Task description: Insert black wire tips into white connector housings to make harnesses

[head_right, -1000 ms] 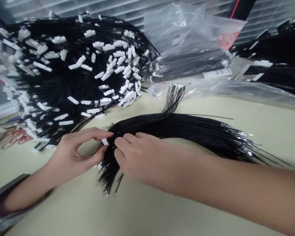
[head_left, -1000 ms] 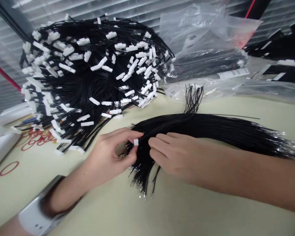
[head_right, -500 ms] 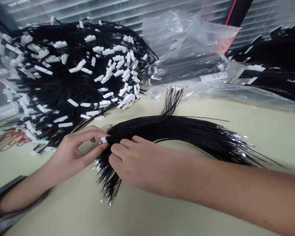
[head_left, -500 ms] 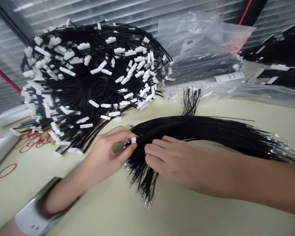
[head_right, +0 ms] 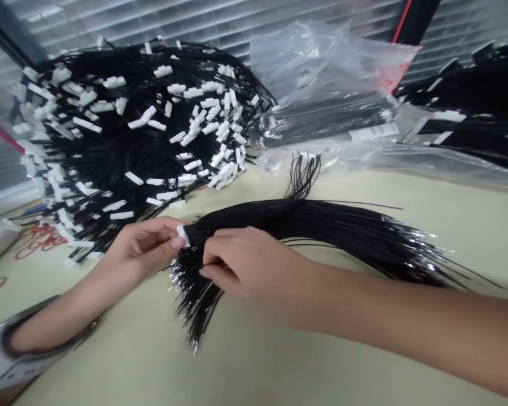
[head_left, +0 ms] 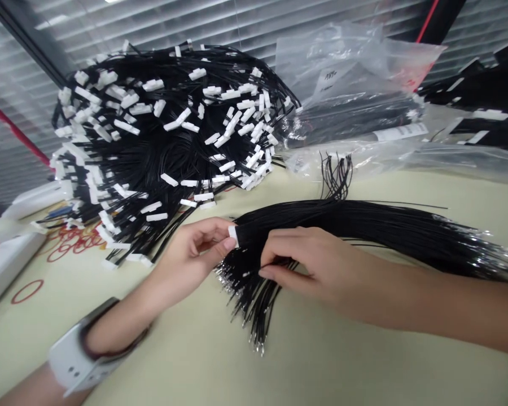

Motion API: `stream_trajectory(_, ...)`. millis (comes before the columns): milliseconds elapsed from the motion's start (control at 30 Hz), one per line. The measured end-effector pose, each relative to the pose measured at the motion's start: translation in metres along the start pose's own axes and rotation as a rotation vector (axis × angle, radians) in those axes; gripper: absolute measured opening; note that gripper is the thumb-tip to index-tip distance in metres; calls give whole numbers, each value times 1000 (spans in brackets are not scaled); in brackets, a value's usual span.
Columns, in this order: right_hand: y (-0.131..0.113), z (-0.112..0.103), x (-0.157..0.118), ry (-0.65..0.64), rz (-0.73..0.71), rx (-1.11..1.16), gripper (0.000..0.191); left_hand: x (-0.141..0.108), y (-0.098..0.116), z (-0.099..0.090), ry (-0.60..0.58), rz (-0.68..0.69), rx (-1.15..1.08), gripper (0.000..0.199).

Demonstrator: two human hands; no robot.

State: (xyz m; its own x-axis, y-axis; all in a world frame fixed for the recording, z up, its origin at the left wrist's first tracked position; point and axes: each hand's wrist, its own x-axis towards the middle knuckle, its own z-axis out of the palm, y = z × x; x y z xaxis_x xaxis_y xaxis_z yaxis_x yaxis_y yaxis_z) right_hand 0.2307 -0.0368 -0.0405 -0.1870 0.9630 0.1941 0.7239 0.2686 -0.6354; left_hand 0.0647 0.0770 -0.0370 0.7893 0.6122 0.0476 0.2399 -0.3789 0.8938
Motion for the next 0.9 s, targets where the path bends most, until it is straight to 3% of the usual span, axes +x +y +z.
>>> stream_trajectory(167,1,-1,3,266,74,-44,10,-2,3,0,-27,-53,-187,4)
stream_trajectory(267,0,-2,2,359,62,-61,8,-4,4,1,-13,-46,-235,3)
stream_trajectory(900,6,5,3,394,61,-148,15,-6,-2,4,-20,7,-196,6)
